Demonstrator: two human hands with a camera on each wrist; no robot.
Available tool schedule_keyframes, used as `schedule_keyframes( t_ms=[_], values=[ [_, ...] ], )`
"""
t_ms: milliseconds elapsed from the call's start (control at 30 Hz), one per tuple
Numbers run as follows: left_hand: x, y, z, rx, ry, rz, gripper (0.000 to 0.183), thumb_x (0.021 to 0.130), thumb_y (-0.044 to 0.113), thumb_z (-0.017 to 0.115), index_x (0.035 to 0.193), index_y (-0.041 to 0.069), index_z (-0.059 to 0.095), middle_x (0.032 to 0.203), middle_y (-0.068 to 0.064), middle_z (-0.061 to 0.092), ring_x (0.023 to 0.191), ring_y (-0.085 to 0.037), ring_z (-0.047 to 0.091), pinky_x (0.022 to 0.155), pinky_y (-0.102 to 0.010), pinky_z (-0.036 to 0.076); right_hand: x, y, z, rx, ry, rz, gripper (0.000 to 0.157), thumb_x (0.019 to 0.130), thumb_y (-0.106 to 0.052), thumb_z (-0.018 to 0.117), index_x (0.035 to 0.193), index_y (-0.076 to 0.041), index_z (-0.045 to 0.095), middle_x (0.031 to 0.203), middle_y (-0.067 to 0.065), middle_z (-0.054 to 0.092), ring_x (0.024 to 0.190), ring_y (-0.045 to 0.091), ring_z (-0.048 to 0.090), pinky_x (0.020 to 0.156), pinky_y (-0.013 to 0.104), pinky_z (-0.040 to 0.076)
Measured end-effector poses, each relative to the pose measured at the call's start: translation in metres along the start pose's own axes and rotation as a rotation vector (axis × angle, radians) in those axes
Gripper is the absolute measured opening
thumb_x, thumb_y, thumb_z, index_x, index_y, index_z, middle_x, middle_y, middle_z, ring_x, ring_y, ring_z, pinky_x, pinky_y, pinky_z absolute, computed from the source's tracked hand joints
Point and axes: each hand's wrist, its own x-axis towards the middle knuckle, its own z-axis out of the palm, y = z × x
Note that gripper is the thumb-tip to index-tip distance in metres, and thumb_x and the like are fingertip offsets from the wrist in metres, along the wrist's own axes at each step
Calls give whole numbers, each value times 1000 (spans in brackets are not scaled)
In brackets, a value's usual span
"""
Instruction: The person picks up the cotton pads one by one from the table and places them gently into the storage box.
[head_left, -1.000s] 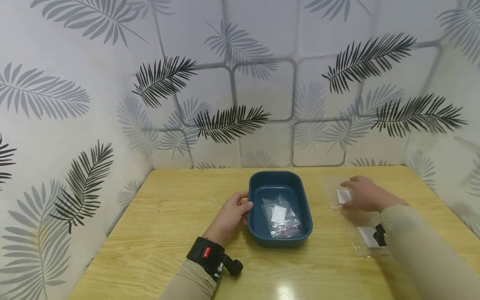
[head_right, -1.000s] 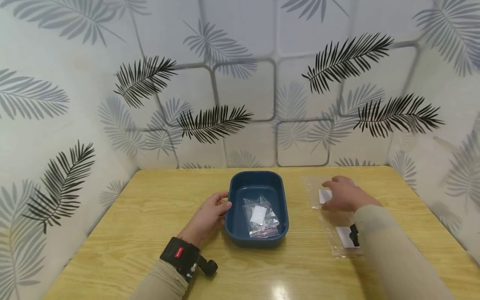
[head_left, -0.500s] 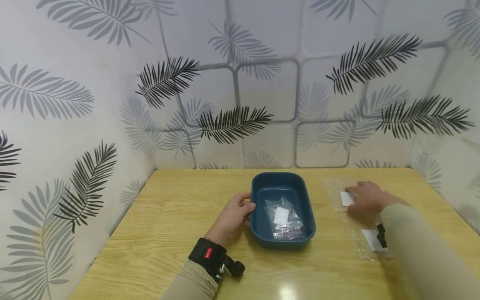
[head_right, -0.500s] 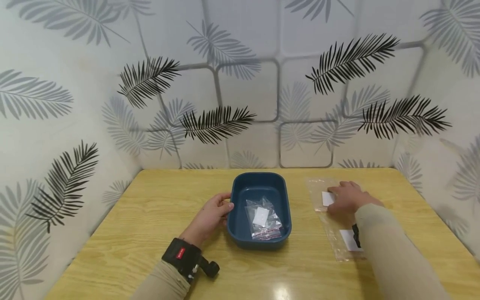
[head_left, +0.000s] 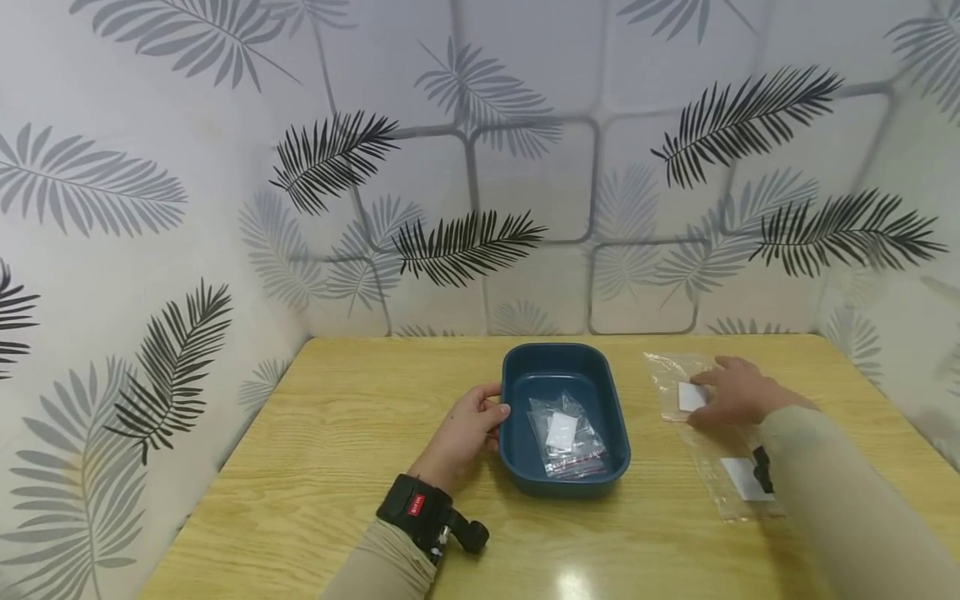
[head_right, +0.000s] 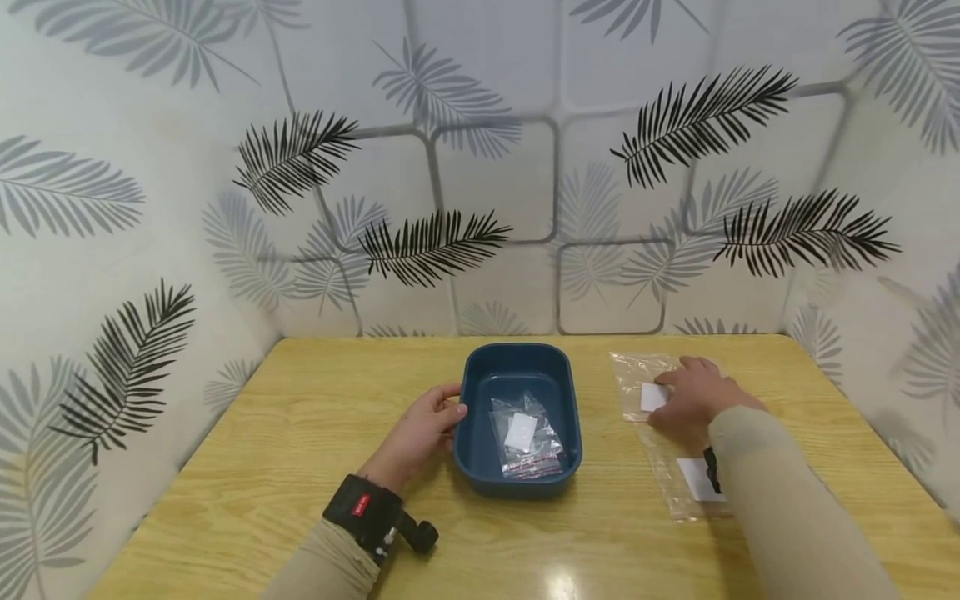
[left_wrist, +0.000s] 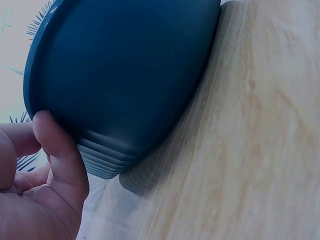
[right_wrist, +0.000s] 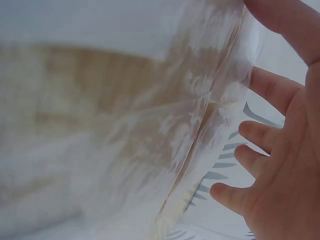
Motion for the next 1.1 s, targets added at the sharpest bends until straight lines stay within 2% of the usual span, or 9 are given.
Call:
schedule_keyframes(
  t_ms=[200,333,600,867,1100],
  values=[
    [0,0,-1,-3,-6,7,43,106,14,54,148,5,46,112,-22,60,80,-24,64,63,-28,54,0,-4,1,-41,54,-61,74,75,-52,81,128,-1,67,146,43,34,132,64,27,99,77,31],
    [0,0,-1,-8,-6,3,43,106,15,54,148,6,47,111,-21,60,80,-24,64,63,-29,54,0,-6,2,-43,72,-72,71,75,-54,81,123,-2,70,144,42,37,129,63,32,98,76,33],
    [0,0,1,-5,4,-6,44,106,16,55,148,6,47,111,-20,61,80,-23,64,63,-28,54,7,-3,6,-38,109,-105,70,76,-54,81,114,4,70,124,34,54,115,54,48,96,68,41],
    [0,-1,1,-12,1,-7,44,106,15,55,148,6,46,110,-20,61,80,-23,63,63,-29,53,7,-4,4,17,93,-25,79,72,-55,83,117,7,65,126,32,49,111,49,48,93,66,43],
    [-1,1,1,-7,7,-6,44,106,15,55,148,5,47,110,-21,61,80,-24,64,63,-29,53,7,-17,-2,18,180,-57,73,75,-50,83,118,7,65,129,33,48,115,50,47,95,66,42]
  ],
)
